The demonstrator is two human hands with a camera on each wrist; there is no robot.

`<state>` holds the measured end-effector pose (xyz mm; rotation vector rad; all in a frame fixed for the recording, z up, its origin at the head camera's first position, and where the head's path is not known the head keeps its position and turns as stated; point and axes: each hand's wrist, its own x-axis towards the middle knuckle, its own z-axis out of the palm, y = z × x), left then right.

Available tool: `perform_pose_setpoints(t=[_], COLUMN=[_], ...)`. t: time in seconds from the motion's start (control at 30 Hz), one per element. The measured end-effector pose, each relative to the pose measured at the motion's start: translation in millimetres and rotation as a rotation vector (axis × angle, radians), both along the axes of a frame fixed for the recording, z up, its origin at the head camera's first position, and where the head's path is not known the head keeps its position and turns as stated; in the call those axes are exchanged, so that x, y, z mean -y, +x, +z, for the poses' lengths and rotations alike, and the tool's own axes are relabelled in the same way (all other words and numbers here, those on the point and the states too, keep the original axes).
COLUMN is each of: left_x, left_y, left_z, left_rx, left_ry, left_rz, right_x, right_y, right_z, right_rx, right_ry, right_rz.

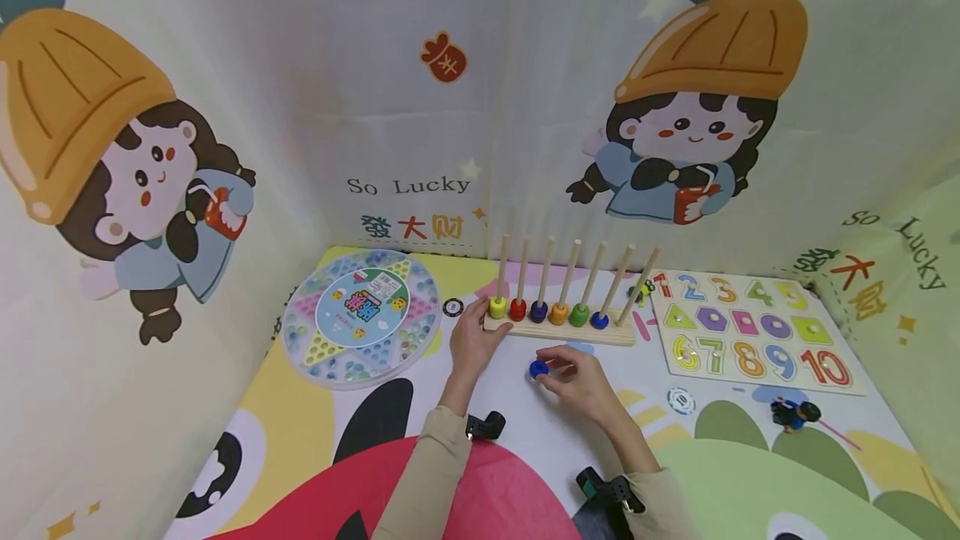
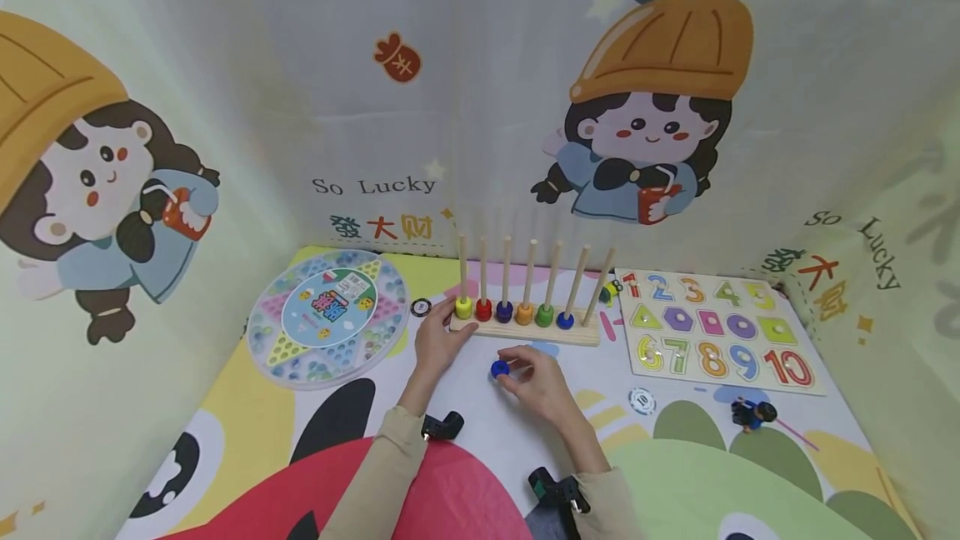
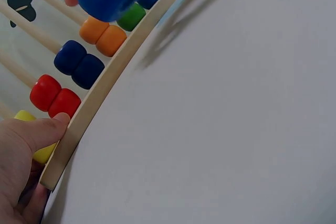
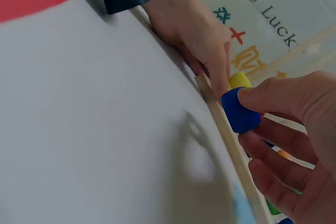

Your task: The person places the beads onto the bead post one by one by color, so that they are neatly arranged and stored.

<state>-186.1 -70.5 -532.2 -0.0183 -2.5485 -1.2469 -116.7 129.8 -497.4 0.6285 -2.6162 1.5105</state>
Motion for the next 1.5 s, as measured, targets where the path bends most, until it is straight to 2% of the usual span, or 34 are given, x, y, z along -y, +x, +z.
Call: perform_pose_setpoints(t=[0.5,0.87,1.37,1.5], left_x=[-0.7,0.2,1.5,1.8], left_y=[1.0,-0.3,-1.8,-1.8], left_z=[-0.2,-4.2,-6.1,-5.6], left_rx=[0.009,0.012,0.009,0.011], left_ry=[0.008,-0.007,0.008,0.014], left_rz=[-0.011,-0.01,-0.02,-0.02], right_x=[-27.2,-38.1,-51.5,-52.9], right_y=[-25.1,-30.7,-37.7,-40.3], right_z=[44.6,68.2,97.1,105.0], right_rx=[-0.142,-0.202,-0.246,-0.283], right_ry=[0.039,0.093,0.095,0.104], right_rz=[-0.048,-0.105,-0.162,-0.192])
